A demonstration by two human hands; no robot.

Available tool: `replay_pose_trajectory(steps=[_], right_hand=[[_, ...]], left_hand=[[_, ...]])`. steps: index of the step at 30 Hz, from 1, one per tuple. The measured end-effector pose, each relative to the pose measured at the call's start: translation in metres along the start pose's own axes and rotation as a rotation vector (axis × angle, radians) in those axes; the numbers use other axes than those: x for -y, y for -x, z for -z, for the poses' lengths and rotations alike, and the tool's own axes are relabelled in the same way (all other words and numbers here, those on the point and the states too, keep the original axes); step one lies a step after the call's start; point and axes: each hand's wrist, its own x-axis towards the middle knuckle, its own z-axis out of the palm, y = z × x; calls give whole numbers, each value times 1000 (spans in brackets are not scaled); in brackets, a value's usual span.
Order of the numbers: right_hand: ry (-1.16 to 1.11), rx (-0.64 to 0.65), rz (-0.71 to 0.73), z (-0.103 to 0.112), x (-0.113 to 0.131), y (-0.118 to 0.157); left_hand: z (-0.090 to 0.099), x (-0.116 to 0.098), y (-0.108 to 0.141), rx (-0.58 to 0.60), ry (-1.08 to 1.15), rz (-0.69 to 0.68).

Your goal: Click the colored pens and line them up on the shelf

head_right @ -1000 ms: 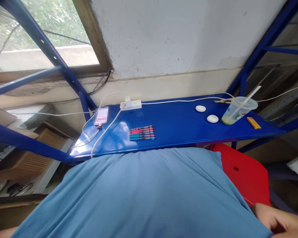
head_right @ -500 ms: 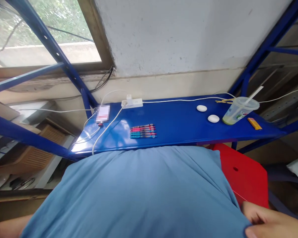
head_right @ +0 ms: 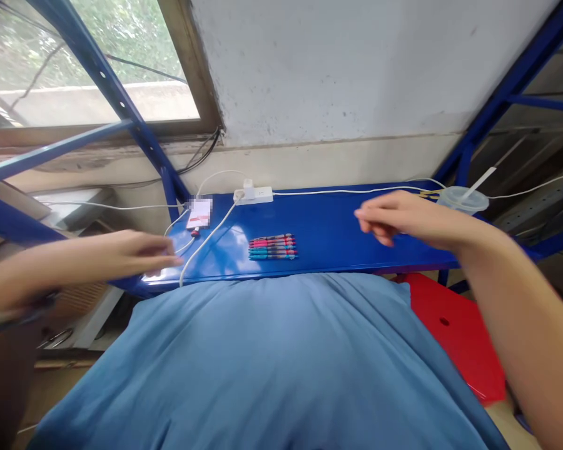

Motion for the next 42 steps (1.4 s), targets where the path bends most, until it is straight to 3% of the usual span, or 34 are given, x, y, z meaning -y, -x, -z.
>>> replay_pose_trajectory(steps=[2, 3, 5, 8, 11, 14, 18, 27, 32, 35, 37, 39, 42], right_hand=[[-104, 3, 21, -16, 24, -53], [-144, 8, 19, -29, 30, -78], [-209, -18, -7, -60, 32, -122], [-269, -308, -70, -109, 14, -158], [-237, -577, 98, -149, -16, -158], [-271, -621, 219, -173, -45, -142], [-274, -640, 282, -183, -64, -132], [-242, -595, 295, -205, -58, -140], [-376, -562, 224, -197, -33, -169], [-585, -493, 66, -195, -14, -193], [-708, -510, 5, -200, -6, -199], [-736, -571, 51, -208, -3, -196], [-720, -621, 150, -223, -8, -176]], left_hand=[[3, -32, -36, 201, -53, -194], [1, -44, -55, 167, -44, -223], [-12, -57, -92, 3, 23, -257], [-51, -55, -130, -337, 236, -197], [-102, -37, -141, -567, 485, -209], [-144, -20, -134, -621, 596, -312], [-172, -12, -124, -740, 619, -321], [-186, -22, -135, -663, 595, -422], [-155, -38, -165, -510, 674, -320], [-134, -53, -183, -328, 655, -266], [-131, -63, -188, -262, 687, -256], [-140, -71, -186, -336, 734, -221], [-169, -78, -174, -487, 898, -209]])
